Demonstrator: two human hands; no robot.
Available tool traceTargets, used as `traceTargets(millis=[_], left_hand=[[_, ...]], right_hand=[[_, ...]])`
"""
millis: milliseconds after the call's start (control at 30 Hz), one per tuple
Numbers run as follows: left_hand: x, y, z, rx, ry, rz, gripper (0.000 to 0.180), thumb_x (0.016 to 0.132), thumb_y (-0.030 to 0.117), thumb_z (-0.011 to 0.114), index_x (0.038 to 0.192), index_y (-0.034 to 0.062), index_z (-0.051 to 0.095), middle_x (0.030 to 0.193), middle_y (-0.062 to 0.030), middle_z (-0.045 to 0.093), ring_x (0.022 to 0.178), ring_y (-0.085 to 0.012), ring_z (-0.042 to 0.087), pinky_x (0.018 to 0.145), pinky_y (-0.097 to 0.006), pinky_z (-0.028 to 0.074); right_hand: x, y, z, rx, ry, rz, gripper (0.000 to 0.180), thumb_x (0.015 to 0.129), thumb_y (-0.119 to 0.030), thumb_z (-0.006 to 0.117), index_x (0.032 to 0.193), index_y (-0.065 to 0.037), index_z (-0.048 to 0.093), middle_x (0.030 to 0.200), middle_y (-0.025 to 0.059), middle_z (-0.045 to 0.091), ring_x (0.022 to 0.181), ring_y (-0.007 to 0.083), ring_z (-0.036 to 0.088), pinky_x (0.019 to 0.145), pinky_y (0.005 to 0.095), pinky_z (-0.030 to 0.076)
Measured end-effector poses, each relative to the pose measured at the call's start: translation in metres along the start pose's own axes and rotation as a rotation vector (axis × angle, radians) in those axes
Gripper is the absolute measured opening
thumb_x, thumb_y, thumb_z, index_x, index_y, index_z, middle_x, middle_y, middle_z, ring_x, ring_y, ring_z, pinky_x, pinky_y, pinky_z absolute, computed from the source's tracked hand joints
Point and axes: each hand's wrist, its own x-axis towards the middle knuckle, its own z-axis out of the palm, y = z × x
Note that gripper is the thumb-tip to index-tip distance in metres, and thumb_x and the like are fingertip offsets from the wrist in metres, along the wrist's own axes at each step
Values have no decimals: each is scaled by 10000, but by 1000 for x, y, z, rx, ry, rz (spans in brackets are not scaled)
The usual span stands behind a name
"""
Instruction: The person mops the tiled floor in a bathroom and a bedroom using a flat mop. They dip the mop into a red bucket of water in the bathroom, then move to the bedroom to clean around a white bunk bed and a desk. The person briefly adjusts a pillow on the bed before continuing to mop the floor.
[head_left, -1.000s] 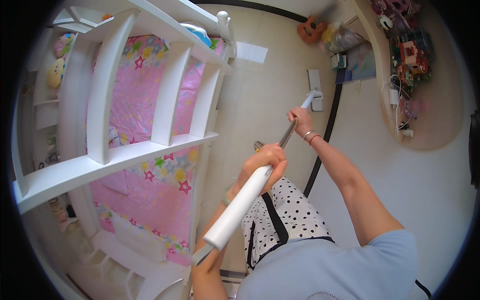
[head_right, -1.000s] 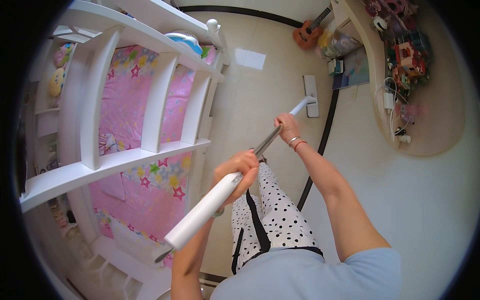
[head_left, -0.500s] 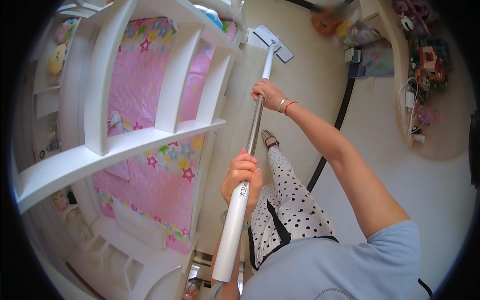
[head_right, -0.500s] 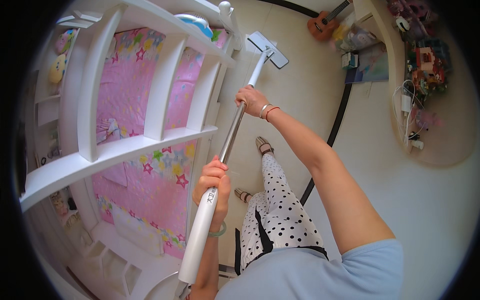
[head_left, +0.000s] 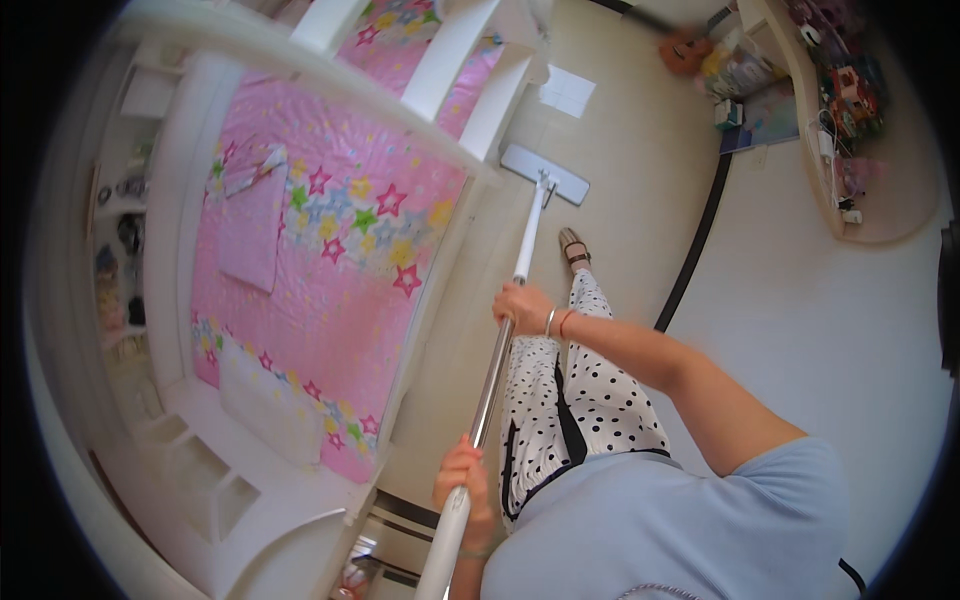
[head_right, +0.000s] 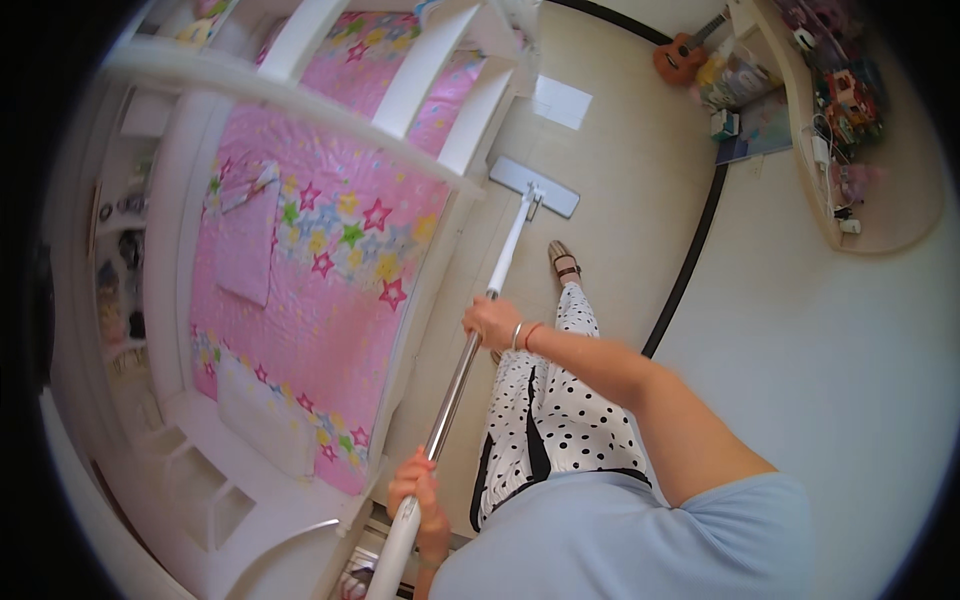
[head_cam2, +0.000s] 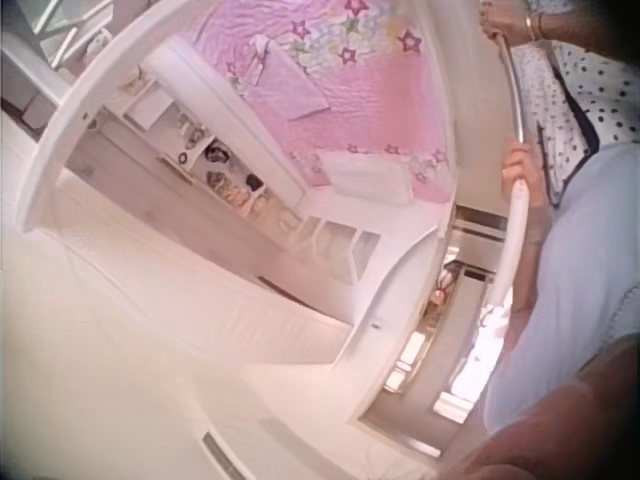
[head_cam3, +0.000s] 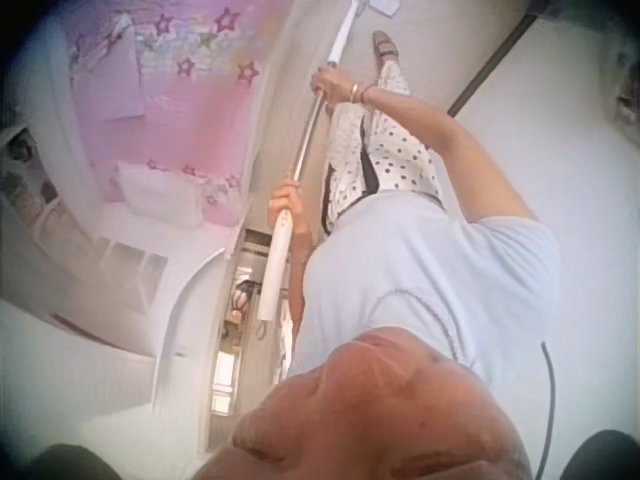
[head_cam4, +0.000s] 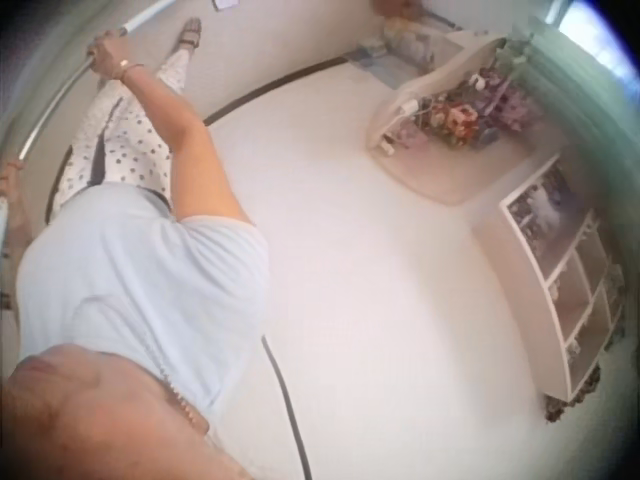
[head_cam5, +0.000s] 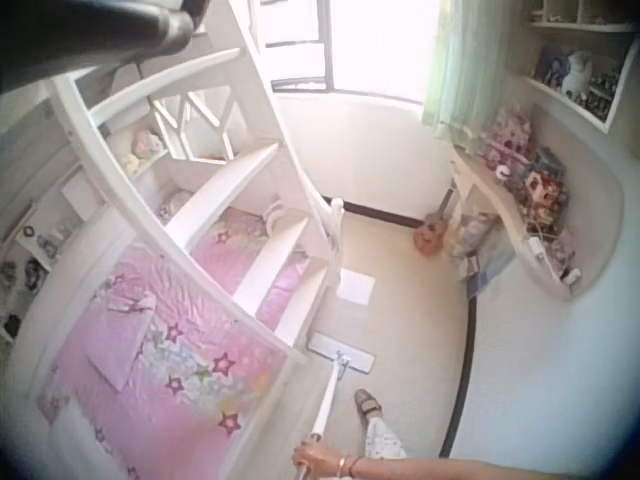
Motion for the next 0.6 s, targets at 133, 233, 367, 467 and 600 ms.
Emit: traceTargets(millis=[133,233,367,467,600], left_hand=[[-90,15,-78,40,217,-76,138,898,-11,514,812,53,426,773,-101,525,832,-241,573,1026,-542,415],[-144,25,-126,38,349,-53,165,906,73,538,798,69,414,703,-81,496,761,-219,546,964,-528,461],[-161,46,-145,163,343,33,206,948,155,500,771,98,412,631,-54,448,618,-188,484,709,-408,448],[-160,51,-149,186,334,62,232,957,203,500,766,112,406,602,-40,428,583,-178,464,646,-382,455],[-146,25,-133,13,322,71,243,922,236,567,804,119,389,640,-42,456,703,-197,512,849,-491,501]], right_hand=[[-33,-99,90,34,-124,-41,94,700,-151,700,778,-192,669,819,-33,623,925,201,578,666,372,525],[-56,-166,143,51,-235,-77,86,723,-185,696,808,-190,679,854,-24,636,954,208,580,702,403,524],[-74,-227,168,149,-394,-66,75,758,-204,687,826,-174,684,885,-16,648,980,216,579,746,429,527],[-66,-228,162,41,-463,-147,86,765,-209,675,838,-165,683,846,11,651,957,223,603,737,437,537],[-65,-188,133,10,-426,-125,62,774,-191,639,817,-152,661,811,44,648,931,240,621,718,447,544]])
